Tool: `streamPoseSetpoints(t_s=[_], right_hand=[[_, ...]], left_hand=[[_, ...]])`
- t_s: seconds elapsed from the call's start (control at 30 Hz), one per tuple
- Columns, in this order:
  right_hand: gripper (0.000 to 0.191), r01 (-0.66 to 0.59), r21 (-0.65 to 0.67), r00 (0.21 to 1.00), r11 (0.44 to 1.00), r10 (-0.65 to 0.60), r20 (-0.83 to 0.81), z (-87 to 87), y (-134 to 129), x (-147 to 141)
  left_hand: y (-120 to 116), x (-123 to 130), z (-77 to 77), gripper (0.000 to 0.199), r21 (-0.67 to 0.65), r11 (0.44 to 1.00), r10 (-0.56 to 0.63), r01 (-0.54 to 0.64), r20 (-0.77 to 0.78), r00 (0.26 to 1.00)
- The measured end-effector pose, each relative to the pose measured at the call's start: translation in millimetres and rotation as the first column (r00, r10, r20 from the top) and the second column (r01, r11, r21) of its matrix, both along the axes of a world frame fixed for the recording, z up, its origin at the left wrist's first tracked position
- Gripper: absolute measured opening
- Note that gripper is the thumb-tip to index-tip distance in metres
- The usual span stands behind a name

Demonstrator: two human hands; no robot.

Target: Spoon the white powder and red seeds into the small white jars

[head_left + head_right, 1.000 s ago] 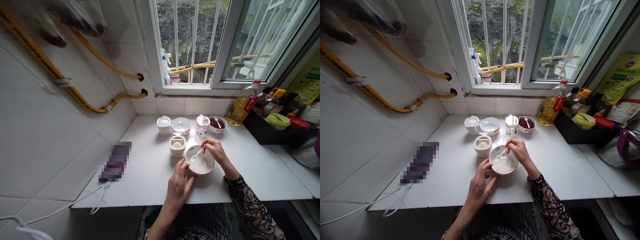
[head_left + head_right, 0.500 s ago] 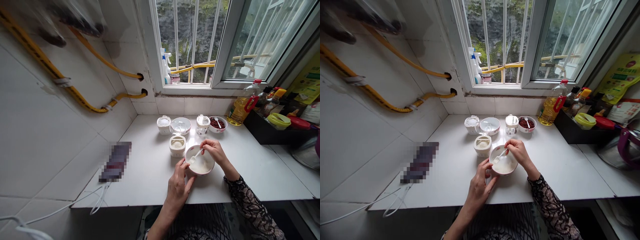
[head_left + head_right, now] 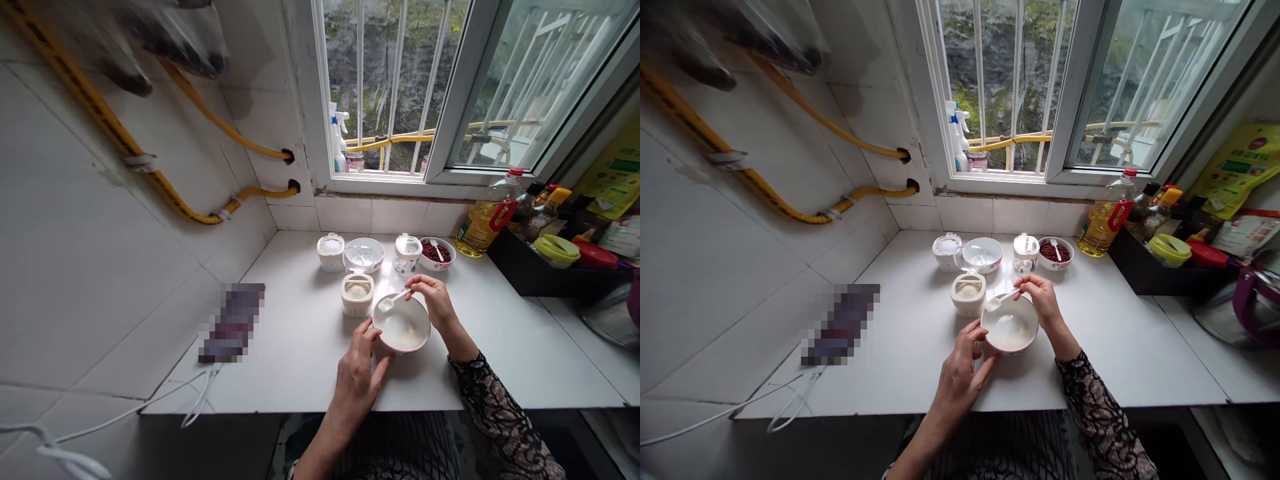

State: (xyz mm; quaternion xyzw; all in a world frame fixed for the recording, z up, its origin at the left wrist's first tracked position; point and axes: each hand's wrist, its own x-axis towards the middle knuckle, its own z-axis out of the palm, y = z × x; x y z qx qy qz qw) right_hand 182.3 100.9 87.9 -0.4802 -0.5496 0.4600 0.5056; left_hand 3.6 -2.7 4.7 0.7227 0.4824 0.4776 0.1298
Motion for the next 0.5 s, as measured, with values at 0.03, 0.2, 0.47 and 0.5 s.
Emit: streamPoseSetpoints(t_s=[0.03,0.2,0.47,0.5], right_hand=[[0.012,0.027,0.057,1.000,0.998,-0.027,0.005,1.0,-1,-4],[0.013,0.064,0.500,0.963,0.864,-0.184,0.194,7.5,-9,-28],[0.019,-0.108,0.711,0.871,0.695,-0.278,0.405,9.0,-15,-26],[0.018,-0.059,0.709,0.877,0.703,-0.302,0.374,8.4,-15,-21]], left_hand=[[0,0,-0.3,0.039,0.000,1.000,0.001,-0.001,0.002,1.000],[0,0,-1.2,0.039,-0.008,1.000,-0.011,0.011,0.010,1.000],[0,0,-0.4,0.040,-0.006,1.000,-0.009,0.009,0.010,1.000],[0,0,-0.4,0.040,-0.001,1.000,-0.008,0.008,0.008,1.000]])
